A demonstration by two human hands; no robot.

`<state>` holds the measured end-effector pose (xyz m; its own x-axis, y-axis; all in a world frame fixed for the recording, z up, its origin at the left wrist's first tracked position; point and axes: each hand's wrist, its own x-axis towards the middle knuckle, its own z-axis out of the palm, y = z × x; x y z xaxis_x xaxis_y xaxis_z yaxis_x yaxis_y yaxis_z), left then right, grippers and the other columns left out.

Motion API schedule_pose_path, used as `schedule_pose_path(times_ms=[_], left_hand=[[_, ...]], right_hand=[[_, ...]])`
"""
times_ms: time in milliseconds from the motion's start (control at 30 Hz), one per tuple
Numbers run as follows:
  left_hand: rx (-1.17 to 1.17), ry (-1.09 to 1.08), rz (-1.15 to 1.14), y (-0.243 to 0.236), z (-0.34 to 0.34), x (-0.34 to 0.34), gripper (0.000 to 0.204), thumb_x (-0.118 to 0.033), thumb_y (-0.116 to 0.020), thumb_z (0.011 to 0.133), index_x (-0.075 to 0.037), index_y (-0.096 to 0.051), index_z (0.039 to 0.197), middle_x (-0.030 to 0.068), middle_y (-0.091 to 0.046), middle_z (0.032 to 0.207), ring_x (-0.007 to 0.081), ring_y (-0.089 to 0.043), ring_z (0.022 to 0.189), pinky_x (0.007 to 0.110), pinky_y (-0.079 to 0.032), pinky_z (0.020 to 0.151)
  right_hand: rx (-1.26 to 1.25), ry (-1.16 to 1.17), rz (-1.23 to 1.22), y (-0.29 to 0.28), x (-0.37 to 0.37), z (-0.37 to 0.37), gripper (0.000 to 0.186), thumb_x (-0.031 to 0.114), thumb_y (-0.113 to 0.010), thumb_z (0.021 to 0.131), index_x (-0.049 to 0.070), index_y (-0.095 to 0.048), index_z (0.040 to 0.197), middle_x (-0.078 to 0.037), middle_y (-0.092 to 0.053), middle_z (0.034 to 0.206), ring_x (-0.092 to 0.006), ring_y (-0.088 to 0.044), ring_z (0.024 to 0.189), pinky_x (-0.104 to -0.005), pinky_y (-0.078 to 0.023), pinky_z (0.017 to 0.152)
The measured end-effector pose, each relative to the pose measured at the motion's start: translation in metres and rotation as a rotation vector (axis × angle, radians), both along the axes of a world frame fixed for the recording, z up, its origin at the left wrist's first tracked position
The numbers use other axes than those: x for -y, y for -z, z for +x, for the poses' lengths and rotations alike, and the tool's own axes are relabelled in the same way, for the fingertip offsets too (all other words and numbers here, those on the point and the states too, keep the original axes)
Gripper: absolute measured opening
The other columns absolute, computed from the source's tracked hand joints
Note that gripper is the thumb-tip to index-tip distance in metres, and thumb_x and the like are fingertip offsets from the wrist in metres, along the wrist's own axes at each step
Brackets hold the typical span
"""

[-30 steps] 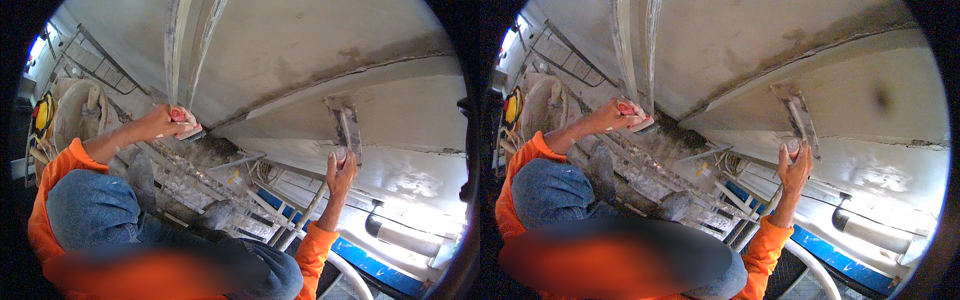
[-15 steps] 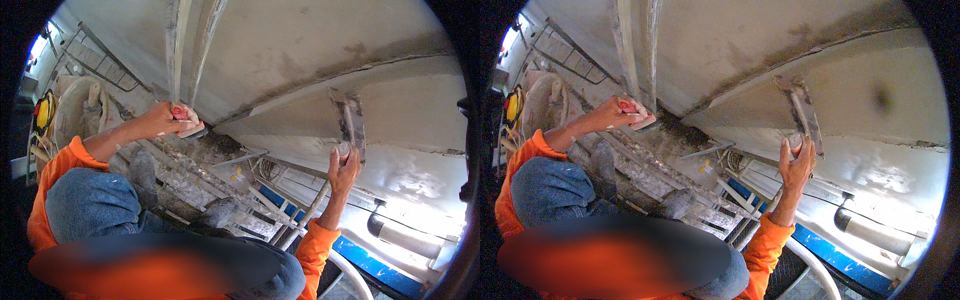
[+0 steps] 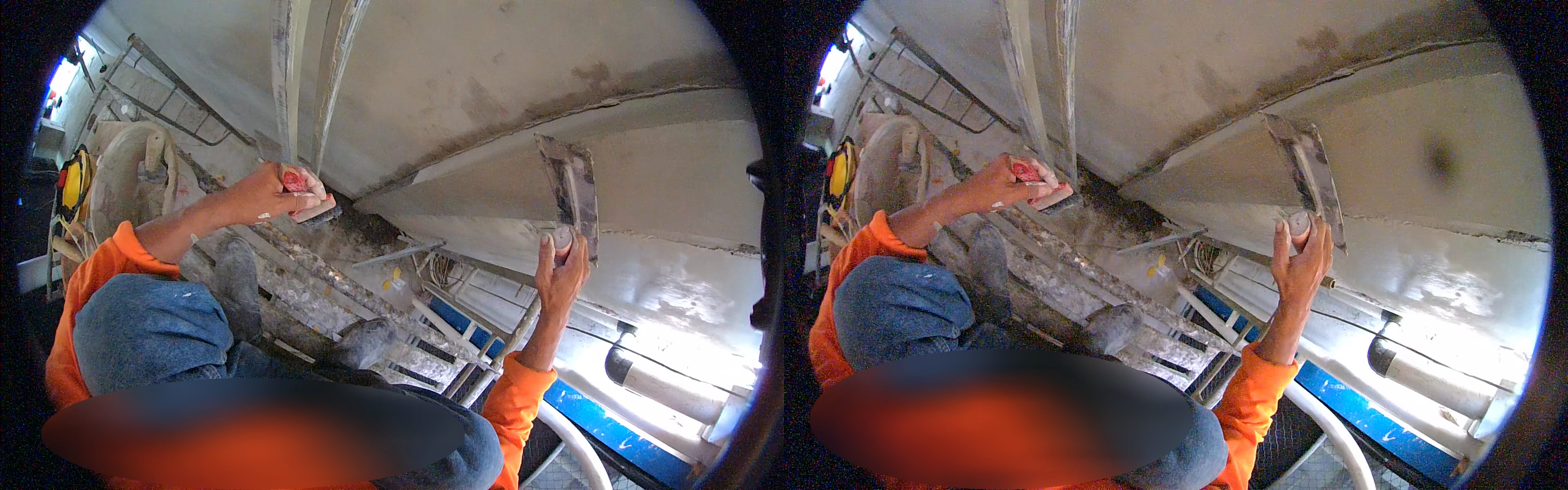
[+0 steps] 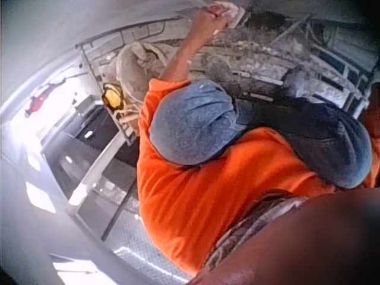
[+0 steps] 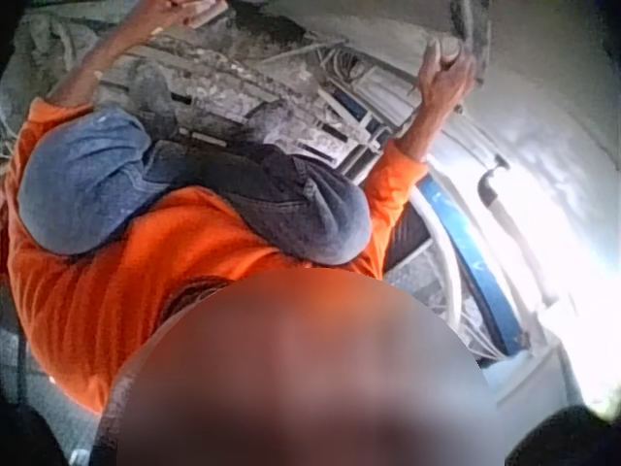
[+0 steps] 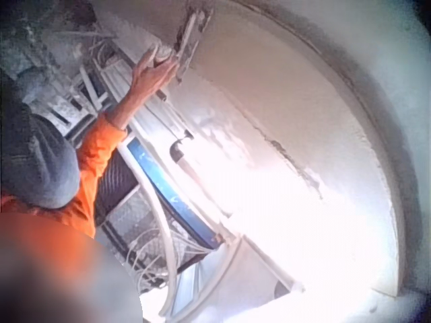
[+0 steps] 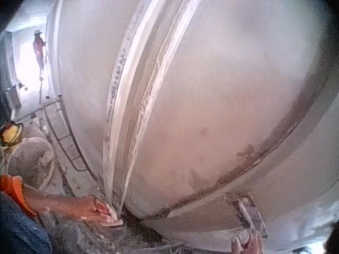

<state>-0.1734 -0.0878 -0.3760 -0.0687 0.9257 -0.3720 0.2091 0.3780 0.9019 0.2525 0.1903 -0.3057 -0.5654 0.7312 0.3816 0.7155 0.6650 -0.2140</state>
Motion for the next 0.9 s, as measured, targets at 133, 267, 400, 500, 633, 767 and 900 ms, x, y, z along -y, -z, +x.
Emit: schedule_pose_path(times_ms=[133,267,400,500,633,767,900], left_hand=[[-0.021,0.003,0.006,-0.003,0.0,0.0,0.021,-0.02,-0.069,0.101,-0.003,-0.075,0.111,0.0056,-0.077,0.098,0.0118,-0.068,0.09,0.031,-0.055,0.087],[-0.073,0.013,0.06,0.001,-0.002,0.002,0.022,-0.02,-0.069,0.1,-0.003,-0.076,0.111,0.0065,-0.077,0.096,0.0127,-0.068,0.087,0.032,-0.055,0.086],[-0.036,-0.011,-0.037,0.006,-0.004,0.005,0.022,-0.019,-0.069,0.1,-0.003,-0.076,0.113,0.0057,-0.077,0.098,0.0116,-0.068,0.089,0.031,-0.055,0.086],[-0.02,-0.004,-0.061,0.006,-0.004,0.005,0.022,-0.018,-0.07,0.1,-0.002,-0.076,0.114,0.0052,-0.078,0.101,0.0105,-0.067,0.09,0.03,-0.055,0.086],[-0.004,0.008,-0.01,0.003,-0.002,0.003,0.022,-0.017,-0.07,0.1,-0.002,-0.076,0.115,0.0049,-0.078,0.103,0.0097,-0.066,0.09,0.03,-0.054,0.085],[-0.092,0.034,0.007,0.004,-0.003,0.005,0.022,-0.017,-0.069,0.1,-0.003,-0.076,0.115,0.0048,-0.078,0.101,0.0095,-0.066,0.088,0.03,-0.054,0.084],[-0.042,-0.002,-0.004,0.011,-0.005,0.008,0.023,-0.018,-0.069,0.1,-0.004,-0.077,0.116,0.0044,-0.077,0.096,0.0097,-0.066,0.086,0.03,-0.055,0.083]], right_hand=[[0.067,0.031,-0.04,0.019,-0.005,0.008,0.044,0.03,-0.079,0.094,-0.001,-0.064,0.121,-0.014,-0.063,0.085,-0.0384,-0.061,0.09,-0.0484,-0.049,0.086],[0.145,0.011,-0.024,0.046,-0.004,0.021,0.043,0.029,-0.079,0.093,-0.001,-0.065,0.122,-0.011,-0.059,0.079,-0.0333,-0.058,0.084,-0.0466,-0.046,0.081],[0.081,0.041,-0.078,0.048,0.004,0.021,0.044,0.026,-0.079,0.093,-0.002,-0.064,0.123,-0.01,-0.056,0.076,-0.0318,-0.057,0.078,-0.0454,-0.047,0.076],[0.04,0.03,-0.054,0.035,0.007,0.012,0.046,0.025,-0.08,0.092,-0.003,-0.063,0.124,-0.012,-0.059,0.078,-0.0351,-0.061,0.082,-0.0469,-0.049,0.08],[0.017,-0.024,0.037,0.032,0.001,0.001,0.045,0.025,-0.081,0.091,-0.004,-0.062,0.12,-0.012,-0.059,0.079,-0.0358,-0.06,0.086,-0.048,-0.048,0.082],[0.117,0.021,-0.108,0.053,-0.002,0.009,0.043,0.026,-0.08,0.092,-0.004,-0.062,0.119,-0.012,-0.06,0.08,-0.0363,-0.06,0.089,-0.0493,-0.047,0.085],[0.168,0.004,-0.137,0.073,0.004,0.02,0.042,0.026,-0.08,0.092,-0.003,-0.063,0.118,-0.012,-0.061,0.079,-0.0363,-0.059,0.089,-0.0489,-0.047,0.087]])
